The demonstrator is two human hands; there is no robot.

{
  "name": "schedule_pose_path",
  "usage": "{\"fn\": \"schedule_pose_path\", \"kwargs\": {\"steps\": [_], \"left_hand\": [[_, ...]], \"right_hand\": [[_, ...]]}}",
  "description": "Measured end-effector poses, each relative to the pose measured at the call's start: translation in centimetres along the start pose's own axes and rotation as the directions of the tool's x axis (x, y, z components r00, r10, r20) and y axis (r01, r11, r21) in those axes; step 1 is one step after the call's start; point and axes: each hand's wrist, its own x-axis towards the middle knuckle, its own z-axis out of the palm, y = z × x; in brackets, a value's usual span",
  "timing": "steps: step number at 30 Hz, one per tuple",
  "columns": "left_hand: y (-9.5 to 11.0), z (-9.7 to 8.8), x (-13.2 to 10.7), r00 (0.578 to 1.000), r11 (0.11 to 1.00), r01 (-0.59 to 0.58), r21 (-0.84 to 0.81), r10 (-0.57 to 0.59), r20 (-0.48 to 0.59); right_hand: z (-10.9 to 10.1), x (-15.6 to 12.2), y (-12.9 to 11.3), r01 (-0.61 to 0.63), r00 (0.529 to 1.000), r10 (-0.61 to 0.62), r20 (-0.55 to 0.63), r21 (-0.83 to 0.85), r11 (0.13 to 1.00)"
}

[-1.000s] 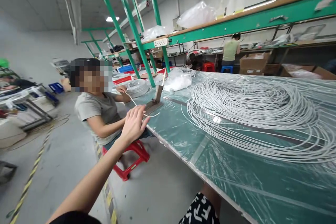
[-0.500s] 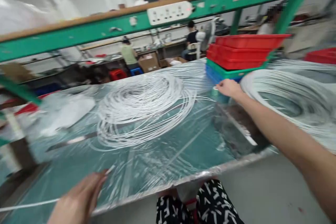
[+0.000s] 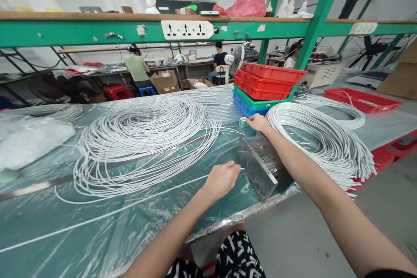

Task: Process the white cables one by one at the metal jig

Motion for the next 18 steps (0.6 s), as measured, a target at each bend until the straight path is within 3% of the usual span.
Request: {"fn": "schedule_pose_path", "kwargs": {"steps": [4,8,14,18], "left_hand": [[1.0,1.2,1.5,0.992,0.989,0.069,-0.132,-0.082,-0.096],[1.5,1.5,2.7,0.966,0.945,0.067,-0.32,-0.141,-0.215],[1.9,1.6,2.8,0.951,0.893,0.021,-0.449,-0.156,-0.266],[1.6,2.1,2.7,0.958,0.878,0.024,-0.477,-0.157,-0.241]], "right_hand": [[0.2,0.2,-0.1,-0.02,1.0,0.02,0.016,-0.02,1.0],[0.3,0.3,-0.2,-0.019,0.999,0.021,0.025,-0.04,0.999],[0.4,0.5,-0.2,-0.011,0.999,0.013,0.038,-0.058,0.998],[0.6,0.7,-0.2,-0.007,0.999,0.01,0.042,-0.064,0.998]]}}
